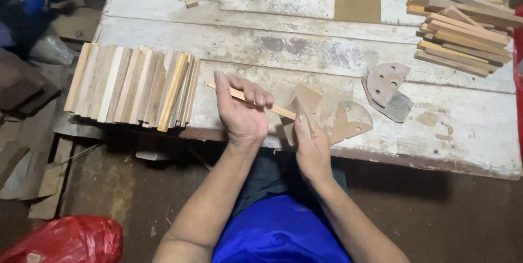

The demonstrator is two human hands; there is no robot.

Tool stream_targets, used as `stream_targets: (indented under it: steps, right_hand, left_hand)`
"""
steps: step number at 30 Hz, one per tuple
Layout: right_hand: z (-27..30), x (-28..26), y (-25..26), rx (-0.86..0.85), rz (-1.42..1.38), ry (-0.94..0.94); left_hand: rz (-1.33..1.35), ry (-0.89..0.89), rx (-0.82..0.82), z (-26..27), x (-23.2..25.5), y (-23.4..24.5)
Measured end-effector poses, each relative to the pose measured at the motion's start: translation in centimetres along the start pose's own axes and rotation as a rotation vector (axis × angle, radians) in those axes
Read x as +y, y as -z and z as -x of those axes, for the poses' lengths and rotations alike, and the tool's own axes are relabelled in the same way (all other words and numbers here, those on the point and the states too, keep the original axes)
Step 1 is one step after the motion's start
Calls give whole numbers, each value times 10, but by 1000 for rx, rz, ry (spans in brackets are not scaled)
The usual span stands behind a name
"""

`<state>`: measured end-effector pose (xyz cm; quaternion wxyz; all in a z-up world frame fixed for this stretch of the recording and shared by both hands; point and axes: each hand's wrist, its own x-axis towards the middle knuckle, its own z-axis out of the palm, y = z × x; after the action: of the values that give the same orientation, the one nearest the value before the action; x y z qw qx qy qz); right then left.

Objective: Sanding the edges of small wooden pieces using a manual sanding stick at a workbench.

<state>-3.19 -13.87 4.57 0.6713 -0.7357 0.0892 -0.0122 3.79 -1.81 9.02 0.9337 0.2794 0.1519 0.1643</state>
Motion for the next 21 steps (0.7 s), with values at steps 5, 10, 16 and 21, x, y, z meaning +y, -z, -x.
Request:
stream_targets:
  steps: [5,10,16,21]
  right_hand:
    - [3,10,-26,199,-331,-132]
    - [-2,29,-27,238,-587,-162]
    - [-1,72,-21,203,-685,-230]
    - [11,35,-20,152,-281,-154]
  left_hand:
    - [16,39,-44,3,-10,-4]
    - [56,73,-78,4,-11,0]
    - [95,119,-138,-6,-11,12]
    - [21,-19,-134,-5,-9,8]
